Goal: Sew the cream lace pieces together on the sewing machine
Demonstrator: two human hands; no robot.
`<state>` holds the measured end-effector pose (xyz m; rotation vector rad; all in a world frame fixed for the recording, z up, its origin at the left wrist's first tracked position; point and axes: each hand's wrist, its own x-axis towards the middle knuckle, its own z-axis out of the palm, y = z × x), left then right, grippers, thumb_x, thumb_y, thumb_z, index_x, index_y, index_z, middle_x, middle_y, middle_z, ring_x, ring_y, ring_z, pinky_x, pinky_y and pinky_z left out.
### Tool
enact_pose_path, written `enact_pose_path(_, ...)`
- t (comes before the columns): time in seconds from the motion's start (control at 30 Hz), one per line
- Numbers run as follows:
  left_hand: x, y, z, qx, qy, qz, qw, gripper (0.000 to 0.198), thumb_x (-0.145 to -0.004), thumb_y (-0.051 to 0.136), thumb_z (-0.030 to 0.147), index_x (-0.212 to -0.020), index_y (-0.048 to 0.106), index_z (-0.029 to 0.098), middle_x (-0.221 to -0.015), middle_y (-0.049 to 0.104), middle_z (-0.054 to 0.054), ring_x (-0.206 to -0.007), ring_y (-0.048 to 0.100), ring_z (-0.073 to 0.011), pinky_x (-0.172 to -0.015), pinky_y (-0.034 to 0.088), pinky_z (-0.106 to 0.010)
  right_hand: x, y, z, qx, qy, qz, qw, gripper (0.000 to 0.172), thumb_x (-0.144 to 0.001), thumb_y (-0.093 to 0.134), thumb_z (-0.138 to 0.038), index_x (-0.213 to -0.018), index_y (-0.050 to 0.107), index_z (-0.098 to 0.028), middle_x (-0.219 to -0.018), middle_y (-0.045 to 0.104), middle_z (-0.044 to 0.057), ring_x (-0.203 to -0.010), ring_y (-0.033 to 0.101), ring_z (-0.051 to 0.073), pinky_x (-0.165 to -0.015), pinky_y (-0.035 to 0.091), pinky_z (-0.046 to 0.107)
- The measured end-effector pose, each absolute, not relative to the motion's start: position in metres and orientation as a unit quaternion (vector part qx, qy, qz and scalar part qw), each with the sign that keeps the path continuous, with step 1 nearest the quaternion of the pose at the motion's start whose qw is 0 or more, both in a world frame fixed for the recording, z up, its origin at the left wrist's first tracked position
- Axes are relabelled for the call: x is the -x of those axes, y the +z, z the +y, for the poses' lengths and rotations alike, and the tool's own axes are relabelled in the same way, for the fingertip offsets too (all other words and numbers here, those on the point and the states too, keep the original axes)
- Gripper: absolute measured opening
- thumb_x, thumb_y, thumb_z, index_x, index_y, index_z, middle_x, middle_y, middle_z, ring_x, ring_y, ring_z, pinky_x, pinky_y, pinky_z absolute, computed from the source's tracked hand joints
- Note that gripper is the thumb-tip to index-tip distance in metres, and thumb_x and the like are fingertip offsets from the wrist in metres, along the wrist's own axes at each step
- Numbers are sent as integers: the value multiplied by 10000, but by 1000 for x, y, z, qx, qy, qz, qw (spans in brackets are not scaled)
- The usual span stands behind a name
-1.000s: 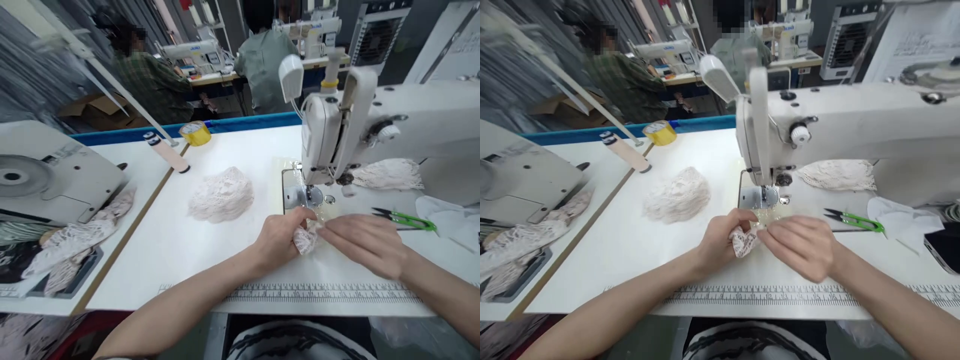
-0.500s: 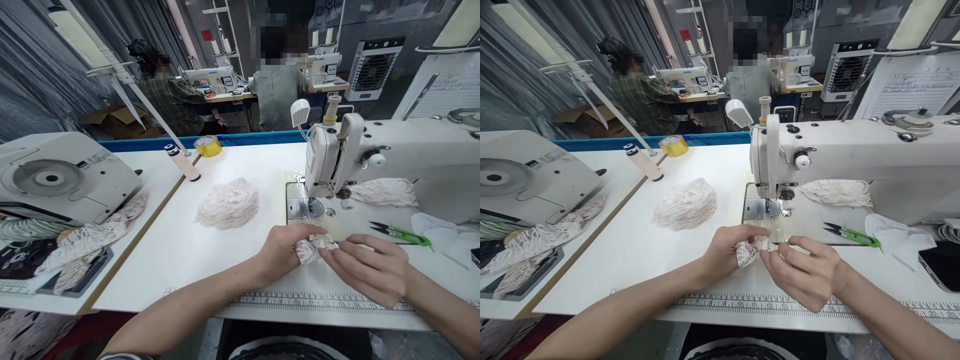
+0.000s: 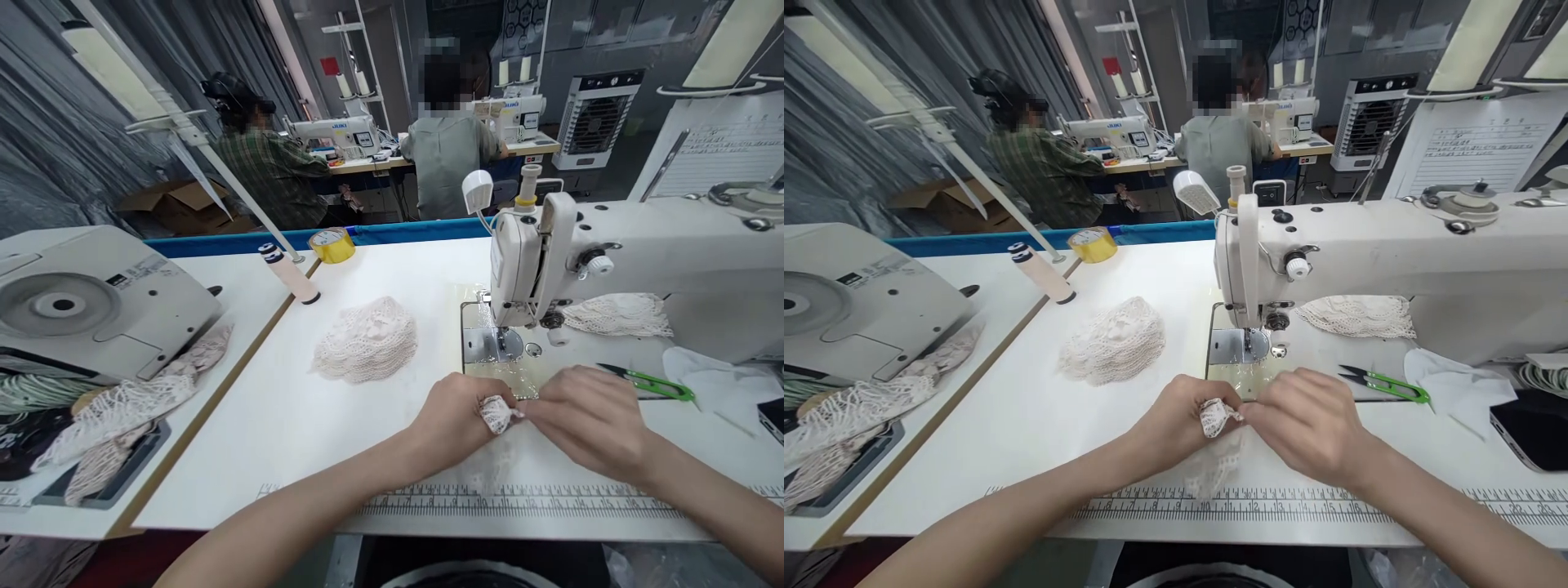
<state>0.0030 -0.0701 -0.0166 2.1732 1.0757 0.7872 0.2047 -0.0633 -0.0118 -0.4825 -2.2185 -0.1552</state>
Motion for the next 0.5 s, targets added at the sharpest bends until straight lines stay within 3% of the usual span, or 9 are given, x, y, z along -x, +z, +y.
enact_pose_path(0.07,-4,-16,-67,-819,248,430,288,68,-794,678,268,-759,680,208,-674,679,26,-571,595,-125,-529,433,-232,-205,-14,-61,267,74,-884,376,108,-849,595,-121,-883,653,-206,-744,644,8,-628,590,120,-506,452,248)
enact_pose_path(0.17,-5,-25,-59,-846,226,440,197,90,-754,720,276,-737,666,206,-738,666,-1,-748,596,-185,-671,447,-311,-204,-19,-50,357,188,-871,281,123,-867,574,-178,-803,665,-231,-762,632,-14,-577,568,101,-474,412,228)
enact_pose_path(0.27,-5,-37,-50,-847,227,454,156,80,-766,691,227,-807,626,204,-808,638,-4,-847,561,-205,-750,437,-362,-201,-27,-35,409,197,-855,251,131,-865,577,-213,-785,676,-240,-722,627,-28,-543,558,105,-487,406,234)
enact_pose_path(0.43,-4,-42,-47,-817,293,492,65,596,-729,720,281,-1237,426,180,-1218,540,-106,-1110,495,-267,-884,433,-434,-194,-40,-18,471,149,-835,244,96,-823,611,-226,-762,684,-236,-683,644,-31,-534,557,121,-487,388,241)
enact_pose_path(0.5,-4,-41,-48,-837,297,460,-14,629,-748,710,319,-1277,409,161,-1312,490,-137,-1221,425,-298,-978,376,-468,-193,-44,-15,481,150,-828,245,98,-817,614,-236,-743,677,-240,-659,637,-31,-586,569,138,-496,387,242)
